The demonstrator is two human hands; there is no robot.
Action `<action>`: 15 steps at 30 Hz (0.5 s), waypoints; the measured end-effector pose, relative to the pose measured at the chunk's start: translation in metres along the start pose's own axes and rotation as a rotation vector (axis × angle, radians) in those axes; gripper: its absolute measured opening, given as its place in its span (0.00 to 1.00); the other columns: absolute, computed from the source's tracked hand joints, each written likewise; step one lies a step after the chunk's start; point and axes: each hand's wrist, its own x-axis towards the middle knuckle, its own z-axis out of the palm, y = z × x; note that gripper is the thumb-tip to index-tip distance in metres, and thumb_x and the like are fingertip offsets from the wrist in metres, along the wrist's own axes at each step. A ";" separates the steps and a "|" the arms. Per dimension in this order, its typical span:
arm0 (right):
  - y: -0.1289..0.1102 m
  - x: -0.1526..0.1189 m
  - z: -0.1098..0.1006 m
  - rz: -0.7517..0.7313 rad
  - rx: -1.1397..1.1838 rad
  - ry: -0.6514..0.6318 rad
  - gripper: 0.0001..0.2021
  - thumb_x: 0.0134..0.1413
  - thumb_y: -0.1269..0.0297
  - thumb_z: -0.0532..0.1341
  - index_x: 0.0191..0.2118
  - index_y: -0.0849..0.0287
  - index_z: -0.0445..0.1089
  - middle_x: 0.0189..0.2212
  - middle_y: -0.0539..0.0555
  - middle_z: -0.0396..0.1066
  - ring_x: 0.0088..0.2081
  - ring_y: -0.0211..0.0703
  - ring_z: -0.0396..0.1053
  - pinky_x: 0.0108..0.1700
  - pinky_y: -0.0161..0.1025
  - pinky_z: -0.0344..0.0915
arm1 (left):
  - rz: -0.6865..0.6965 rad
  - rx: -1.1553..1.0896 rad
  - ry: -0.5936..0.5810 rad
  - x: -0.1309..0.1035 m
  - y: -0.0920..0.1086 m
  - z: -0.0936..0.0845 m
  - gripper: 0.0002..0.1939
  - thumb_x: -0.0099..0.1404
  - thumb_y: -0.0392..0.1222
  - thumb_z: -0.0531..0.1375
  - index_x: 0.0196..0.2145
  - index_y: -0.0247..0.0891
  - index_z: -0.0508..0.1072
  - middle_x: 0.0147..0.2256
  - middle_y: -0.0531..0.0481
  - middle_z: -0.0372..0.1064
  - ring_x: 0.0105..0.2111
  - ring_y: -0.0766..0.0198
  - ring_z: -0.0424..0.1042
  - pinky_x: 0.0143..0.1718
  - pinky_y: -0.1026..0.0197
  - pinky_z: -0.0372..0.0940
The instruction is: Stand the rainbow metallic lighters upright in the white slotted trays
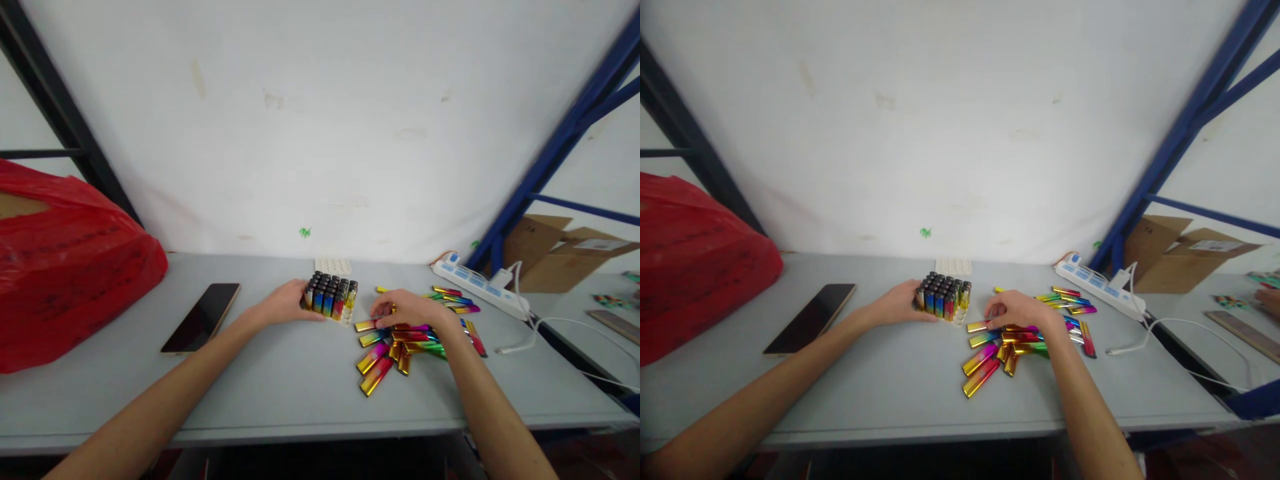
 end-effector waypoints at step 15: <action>-0.004 0.008 -0.001 -0.129 0.001 0.369 0.07 0.62 0.63 0.61 0.43 0.58 0.71 0.42 0.56 0.75 0.43 0.47 0.73 0.48 0.46 0.70 | 0.028 0.000 0.000 0.001 -0.002 0.001 0.38 0.50 0.72 0.68 0.48 0.40 0.77 0.43 0.45 0.78 0.43 0.47 0.76 0.42 0.56 0.70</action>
